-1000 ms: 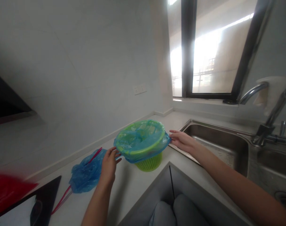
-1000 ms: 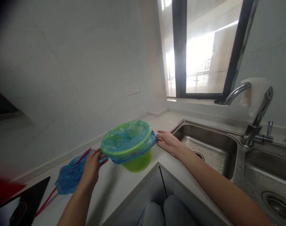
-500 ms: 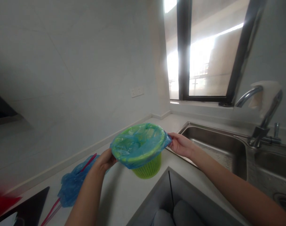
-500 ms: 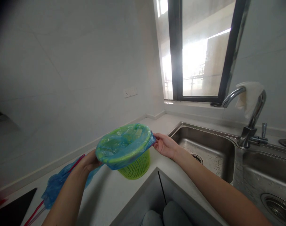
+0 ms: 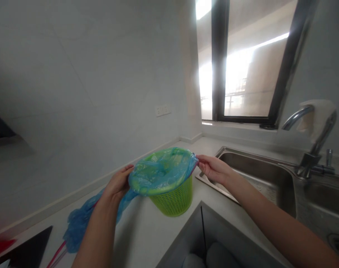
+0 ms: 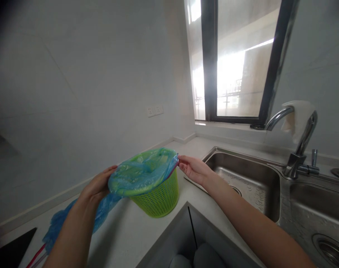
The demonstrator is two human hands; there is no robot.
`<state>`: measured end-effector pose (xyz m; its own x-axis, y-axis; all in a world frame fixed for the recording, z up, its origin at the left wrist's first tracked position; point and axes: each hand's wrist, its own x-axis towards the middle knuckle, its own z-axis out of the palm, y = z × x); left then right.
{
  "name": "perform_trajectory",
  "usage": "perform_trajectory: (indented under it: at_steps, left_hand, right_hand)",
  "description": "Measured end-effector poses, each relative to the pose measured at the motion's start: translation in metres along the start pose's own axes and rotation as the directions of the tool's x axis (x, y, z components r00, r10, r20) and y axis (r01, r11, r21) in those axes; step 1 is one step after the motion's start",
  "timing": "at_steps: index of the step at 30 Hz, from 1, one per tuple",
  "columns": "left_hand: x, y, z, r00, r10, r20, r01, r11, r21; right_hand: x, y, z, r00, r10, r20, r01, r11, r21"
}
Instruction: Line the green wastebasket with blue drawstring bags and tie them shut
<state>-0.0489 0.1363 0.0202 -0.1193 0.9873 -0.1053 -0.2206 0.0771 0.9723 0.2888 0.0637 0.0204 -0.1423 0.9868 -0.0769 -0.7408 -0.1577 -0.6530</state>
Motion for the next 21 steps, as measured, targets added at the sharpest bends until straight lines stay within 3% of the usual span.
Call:
perform_trajectory:
  at_steps: [2, 4, 6, 9, 11, 13, 17, 21]
  left_hand:
    - [-0.005, 0.003, 0.002, 0.992, 0.121, -0.044, -0.114, 0.983, 0.147]
    - [-0.011, 0.006, 0.005, 0.960, 0.278, -0.024, -0.254, 0.906, 0.338]
    - [-0.020, 0.008, 0.009, 0.896, 0.444, 0.015, -0.374, 0.734, 0.566]
    - [-0.030, 0.010, 0.015, 0.784, 0.615, 0.085, -0.412, 0.414, 0.812]
    - [-0.031, 0.010, 0.018, 0.754, 0.651, 0.093, -0.410, 0.356, 0.840]
    - [-0.027, 0.007, 0.019, 0.774, 0.631, 0.057, -0.439, 0.468, 0.767]
    - [-0.012, 0.002, 0.020, 0.839, 0.539, -0.076, -0.463, 0.780, 0.421]
    - [-0.001, -0.001, 0.022, 0.907, 0.395, -0.144, -0.373, 0.914, 0.159]
  right_hand:
    - [-0.002, 0.000, 0.007, 1.000, -0.021, 0.015, 0.023, 0.993, -0.117]
    - [-0.003, 0.001, 0.015, 0.999, -0.030, 0.018, 0.033, 0.975, -0.219]
    - [-0.004, 0.002, 0.022, 1.000, -0.030, -0.009, 0.026, 0.960, -0.280]
    - [-0.003, 0.002, 0.027, 0.998, -0.048, -0.034, 0.034, 0.946, -0.321]
    - [-0.003, 0.002, 0.027, 0.999, -0.048, -0.015, 0.039, 0.938, -0.343]
    - [-0.005, 0.002, 0.025, 1.000, -0.025, 0.015, 0.029, 0.932, -0.361]
    - [-0.017, -0.003, 0.024, 0.996, 0.063, 0.058, -0.036, 0.926, -0.377]
    - [-0.034, -0.021, 0.022, 0.963, 0.266, 0.046, -0.201, 0.820, -0.536]
